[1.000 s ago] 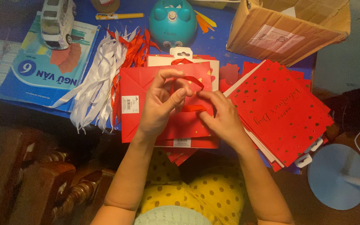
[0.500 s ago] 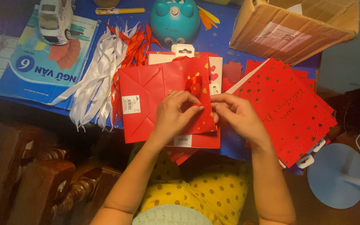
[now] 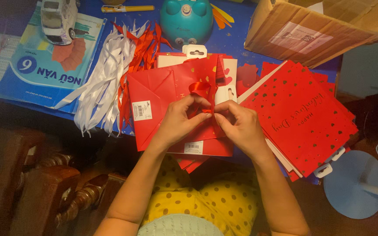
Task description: The person ties red ribbons onto the handles of red gift bags, then ties white ribbons onto the handles of white gift bags. They work one bag at a time, folding the ribbon ends and securing them into bows.
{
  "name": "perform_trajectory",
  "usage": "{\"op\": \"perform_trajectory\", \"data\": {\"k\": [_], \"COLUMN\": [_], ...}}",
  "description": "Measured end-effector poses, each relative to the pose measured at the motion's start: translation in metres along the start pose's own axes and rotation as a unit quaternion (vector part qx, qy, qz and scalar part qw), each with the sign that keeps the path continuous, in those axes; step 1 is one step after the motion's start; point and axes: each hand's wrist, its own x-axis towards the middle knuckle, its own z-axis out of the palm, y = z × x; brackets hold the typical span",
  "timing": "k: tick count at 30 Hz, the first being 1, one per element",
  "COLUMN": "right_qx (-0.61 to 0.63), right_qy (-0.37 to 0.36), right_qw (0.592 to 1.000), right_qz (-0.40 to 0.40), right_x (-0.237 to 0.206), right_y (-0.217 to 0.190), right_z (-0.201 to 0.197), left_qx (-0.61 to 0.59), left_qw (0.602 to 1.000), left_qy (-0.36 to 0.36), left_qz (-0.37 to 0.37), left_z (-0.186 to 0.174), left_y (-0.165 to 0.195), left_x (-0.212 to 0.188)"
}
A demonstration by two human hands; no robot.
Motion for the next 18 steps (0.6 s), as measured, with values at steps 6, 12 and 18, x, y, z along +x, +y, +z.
{"op": "perform_trajectory", "data": {"k": [6, 12, 18], "right_qx": [-0.007, -0.083, -0.122], "right_qy": [-0.024, 0.017, 0.046], "right_qw": [1.000, 0.995, 0.978], "right_qz": [0.008, -0.056, -0.163], "right_x": [0.000, -0.003, -0.006], "right_y": [-0.010, -0.016, -0.020], "right_z": [-0.002, 0.003, 0.006], "left_qx": [-0.001, -0.007, -0.048], "left_qw": [0.999, 0.999, 0.998], "left_qy": [-0.038, -0.042, -0.043], "left_qz": [-0.036, -0.014, 0.006], "left_z": [-0.008, -0.011, -0.011], "left_y": [-0.001, -0.007, -0.014], "left_x": [-0.001, -0.003, -0.005]}}
